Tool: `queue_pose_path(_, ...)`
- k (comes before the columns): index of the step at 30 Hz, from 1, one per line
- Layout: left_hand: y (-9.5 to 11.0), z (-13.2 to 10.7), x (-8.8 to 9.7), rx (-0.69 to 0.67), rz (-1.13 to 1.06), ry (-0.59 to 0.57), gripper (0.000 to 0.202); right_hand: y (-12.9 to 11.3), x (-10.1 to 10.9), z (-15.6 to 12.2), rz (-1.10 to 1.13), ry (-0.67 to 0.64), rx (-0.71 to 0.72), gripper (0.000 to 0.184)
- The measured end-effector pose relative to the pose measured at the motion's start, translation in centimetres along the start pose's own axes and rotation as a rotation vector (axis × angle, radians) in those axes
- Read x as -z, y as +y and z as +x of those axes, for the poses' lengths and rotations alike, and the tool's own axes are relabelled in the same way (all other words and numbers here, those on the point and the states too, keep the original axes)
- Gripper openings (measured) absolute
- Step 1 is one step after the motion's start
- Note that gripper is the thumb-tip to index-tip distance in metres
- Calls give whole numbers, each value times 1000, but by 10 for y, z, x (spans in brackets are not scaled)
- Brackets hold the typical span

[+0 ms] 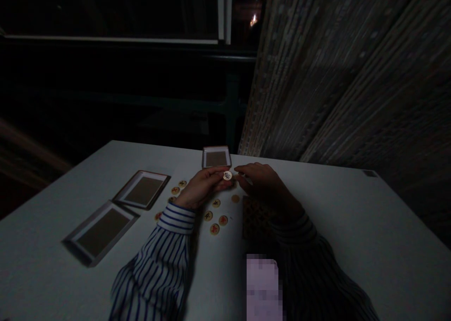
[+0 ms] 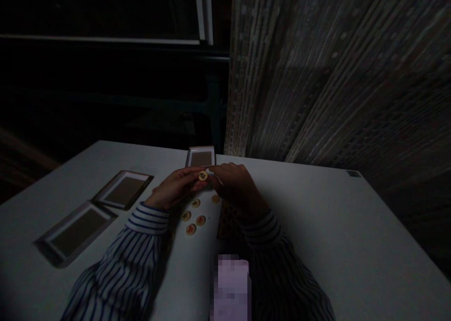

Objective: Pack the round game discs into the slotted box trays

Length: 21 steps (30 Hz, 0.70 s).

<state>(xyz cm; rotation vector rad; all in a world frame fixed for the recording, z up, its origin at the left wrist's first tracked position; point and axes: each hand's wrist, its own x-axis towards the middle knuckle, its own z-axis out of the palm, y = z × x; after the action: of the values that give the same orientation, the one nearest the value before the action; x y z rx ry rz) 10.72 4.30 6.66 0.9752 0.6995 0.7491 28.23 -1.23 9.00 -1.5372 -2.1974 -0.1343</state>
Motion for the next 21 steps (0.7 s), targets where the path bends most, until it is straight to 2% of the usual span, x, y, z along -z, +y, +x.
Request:
queue_pose_path(4, -3, 0, -5, -8, 28, 10, 24, 4, 3, -3, 13, -5, 12, 29)
queue_pose_path(11, -9, 2, -6, -104, 190, 24, 42, 9, 6, -5, 25, -15, 0, 29)
queue_pose_path(21, -10, 0, -20, -153, 327, 42, 35, 6, 19, -11, 20, -45, 16, 27)
